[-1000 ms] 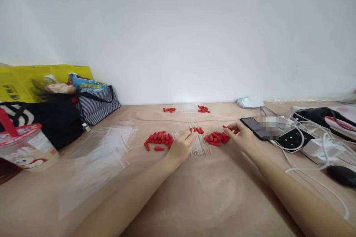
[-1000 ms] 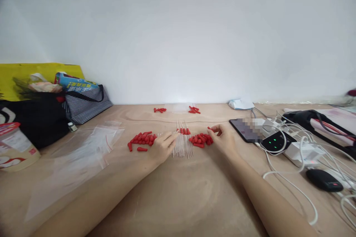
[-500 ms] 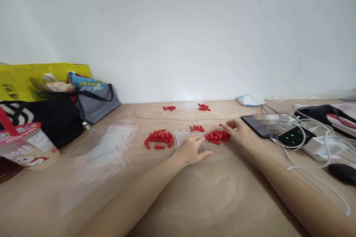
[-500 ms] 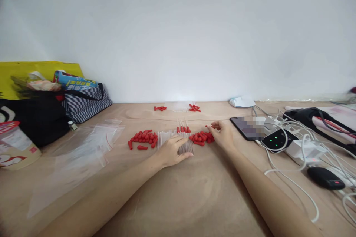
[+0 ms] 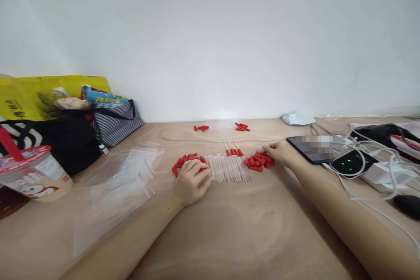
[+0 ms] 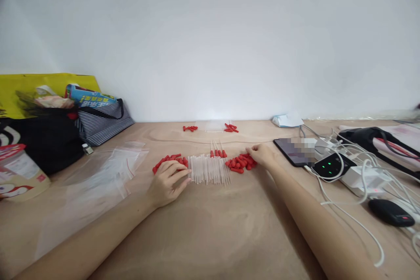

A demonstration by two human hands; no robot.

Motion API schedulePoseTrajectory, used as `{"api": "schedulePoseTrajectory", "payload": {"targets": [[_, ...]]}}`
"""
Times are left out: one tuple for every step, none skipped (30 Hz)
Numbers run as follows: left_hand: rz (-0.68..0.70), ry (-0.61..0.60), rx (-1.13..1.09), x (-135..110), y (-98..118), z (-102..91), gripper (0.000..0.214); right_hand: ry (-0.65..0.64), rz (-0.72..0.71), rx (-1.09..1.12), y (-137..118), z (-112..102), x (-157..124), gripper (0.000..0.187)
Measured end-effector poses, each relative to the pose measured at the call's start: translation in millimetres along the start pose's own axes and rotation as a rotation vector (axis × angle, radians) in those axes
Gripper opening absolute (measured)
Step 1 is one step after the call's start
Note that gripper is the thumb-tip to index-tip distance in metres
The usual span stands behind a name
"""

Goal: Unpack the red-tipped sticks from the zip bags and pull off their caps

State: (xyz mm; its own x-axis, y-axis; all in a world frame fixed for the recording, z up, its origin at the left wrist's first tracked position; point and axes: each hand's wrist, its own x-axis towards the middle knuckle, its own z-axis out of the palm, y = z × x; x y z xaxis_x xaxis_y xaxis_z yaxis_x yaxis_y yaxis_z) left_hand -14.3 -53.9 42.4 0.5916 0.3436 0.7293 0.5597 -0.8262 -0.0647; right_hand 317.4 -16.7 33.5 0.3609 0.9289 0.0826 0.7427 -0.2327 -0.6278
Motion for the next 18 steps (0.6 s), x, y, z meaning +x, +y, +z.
{"api": "schedulePoseTrajectory", "payload": {"targets": [[-0.016, -0.001, -0.003, -0.1, -0.2, 0.2, 0.013, -0.012, 0.001, -0.004, 0.1, 0.3, 1.4, 0.035], [-0.025, -0.005, -0.008, 0.1, 0.2, 0.7, 0.013, -0.025, 0.000, -0.007, -0.2, 1.0, 2.9, 0.036], [-0.034, -0.010, -0.013, 0.5, 0.9, 1.3, 0.013, -0.038, -0.001, -0.010, -0.9, 1.8, 4.4, 0.037], [-0.040, -0.017, -0.018, 0.9, 1.7, 1.9, 0.013, -0.052, -0.003, -0.012, -1.9, 2.7, 6.1, 0.037], [-0.046, -0.024, -0.022, 1.1, 2.4, 2.4, 0.013, -0.064, -0.005, -0.014, -3.4, 3.6, 7.9, 0.037], [-0.053, -0.031, -0.025, 1.3, 2.9, 2.7, 0.013, -0.076, -0.006, -0.016, -5.2, 4.4, 9.9, 0.036], [-0.060, -0.037, -0.026, 1.4, 3.0, 2.7, 0.013, -0.084, -0.006, -0.019, -7.5, 5.0, 12.0, 0.036], [-0.068, -0.041, -0.028, 1.4, 3.0, 2.6, 0.013, -0.090, -0.005, -0.022, -10.4, 5.5, 14.1, 0.035], [-0.074, -0.044, -0.030, 1.4, 2.7, 2.3, 0.013, -0.093, -0.004, -0.026, -14.0, 6.0, 16.2, 0.035], [-0.079, -0.043, -0.033, 1.4, 2.3, 1.9, 0.013, -0.096, -0.003, -0.032, -18.2, 6.5, 18.2, 0.034], [-0.084, -0.043, -0.034, 1.5, 1.9, 1.5, 0.013, -0.100, -0.003, -0.040, -23.2, 7.3, 19.8, 0.033], [-0.087, -0.044, -0.036, 1.5, 1.6, 1.1, 0.013, -0.109, -0.003, -0.049, -28.9, 8.4, 21.2, 0.032], [-0.090, -0.045, -0.039, 1.6, 1.4, 0.8, 0.013, -0.122, -0.004, -0.059, -35.1, 10.0, 22.2, 0.031], [-0.092, -0.049, -0.041, 1.6, 1.2, 0.5, 0.013, -0.139, -0.005, -0.072, -41.7, 12.1, 22.9, 0.030], [-0.094, -0.054, -0.043, 1.5, 1.1, 0.4, 0.013, -0.160, -0.005, -0.086, -48.6, 14.8, 23.3, 0.030], [-0.097, -0.058, -0.044, 1.4, 1.0, 0.3, 0.013, -0.180, -0.003, -0.105, -55.4, 17.8, 23.5, 0.030], [-0.099, -0.061, -0.045, 1.1, 0.8, 0.3, 0.013, -0.198, 0.003, -0.125, -62.1, 21.1, 23.7, 0.030], [-0.101, -0.062, -0.045, 0.8, 0.6, 0.3, 0.013, -0.216, 0.011, -0.147, -68.4, 24.5, 23.7, 0.030]]}}
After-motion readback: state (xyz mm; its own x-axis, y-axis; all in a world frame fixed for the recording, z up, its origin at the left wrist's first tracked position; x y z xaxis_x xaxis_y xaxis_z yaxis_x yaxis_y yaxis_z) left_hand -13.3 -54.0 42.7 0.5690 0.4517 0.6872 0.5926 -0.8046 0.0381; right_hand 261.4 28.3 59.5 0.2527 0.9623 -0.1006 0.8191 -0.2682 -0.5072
